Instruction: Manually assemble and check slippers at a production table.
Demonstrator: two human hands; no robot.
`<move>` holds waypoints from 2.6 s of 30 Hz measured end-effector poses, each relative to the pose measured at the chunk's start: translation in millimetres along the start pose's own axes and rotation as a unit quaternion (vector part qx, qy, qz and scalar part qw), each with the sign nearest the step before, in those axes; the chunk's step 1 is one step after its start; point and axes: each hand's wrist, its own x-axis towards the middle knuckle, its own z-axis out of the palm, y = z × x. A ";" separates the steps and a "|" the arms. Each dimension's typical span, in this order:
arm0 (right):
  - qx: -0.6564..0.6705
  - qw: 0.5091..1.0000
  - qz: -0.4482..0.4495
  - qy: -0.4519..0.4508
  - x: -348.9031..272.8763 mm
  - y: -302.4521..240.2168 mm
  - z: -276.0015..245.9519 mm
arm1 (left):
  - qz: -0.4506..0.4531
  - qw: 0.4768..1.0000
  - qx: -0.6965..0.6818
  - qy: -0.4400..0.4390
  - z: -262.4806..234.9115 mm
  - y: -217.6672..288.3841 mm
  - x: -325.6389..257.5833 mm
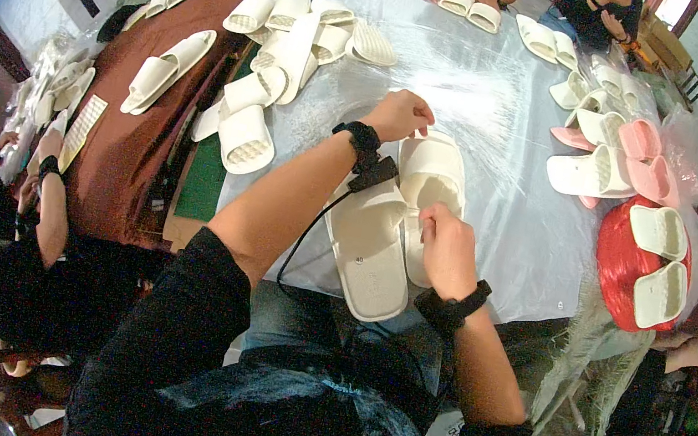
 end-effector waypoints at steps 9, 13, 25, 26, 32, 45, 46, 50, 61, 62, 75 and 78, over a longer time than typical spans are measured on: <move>-0.056 0.997 -0.048 0.022 36.0 17.7 18.2 | -0.102 0.973 -0.135 -0.155 -2.1 -15.3 -0.1; -0.061 0.996 -0.044 0.042 38.5 28.0 30.0 | -0.127 0.968 -0.125 -0.179 -2.9 -10.4 -2.7; -0.153 0.984 -0.062 -0.067 43.6 27.0 23.6 | -0.102 0.970 -0.131 -0.179 3.2 -14.4 2.8; -0.152 0.984 -0.062 -0.065 42.3 26.8 21.3 | -0.093 0.975 -0.116 -0.164 3.9 -12.0 2.3; -0.077 0.997 -0.024 -0.013 22.5 -25.1 -22.8 | -0.014 0.995 -0.097 0.018 -26.4 4.6 -21.0; 0.155 0.972 -0.105 -0.145 139.6 -26.3 23.9 | -0.009 0.949 -0.240 0.202 -23.0 0.2 -94.1; 0.132 0.976 -0.103 -0.138 142.2 -24.2 25.7 | -0.015 0.943 -0.261 0.204 -18.8 -6.1 -91.8; 0.125 0.986 -0.071 -0.088 144.0 -4.3 39.2 | -0.021 0.893 -0.401 0.203 -8.0 -12.9 -90.7; 0.260 0.963 -0.012 -0.069 135.5 -0.5 47.0 | -0.040 0.830 -0.523 0.190 -8.2 -33.1 -91.0; 0.261 0.963 -0.009 -0.066 135.9 1.5 47.3 | -0.042 0.831 -0.523 0.186 -8.2 -33.8 -89.3; 0.165 0.983 -0.076 -0.035 123.7 -15.9 44.5 | -0.029 0.849 -0.509 0.139 -10.3 -38.6 -90.7; 0.160 0.984 -0.078 -0.027 123.6 -14.8 45.3 | -0.029 0.857 -0.499 0.126 -8.5 -42.1 -89.5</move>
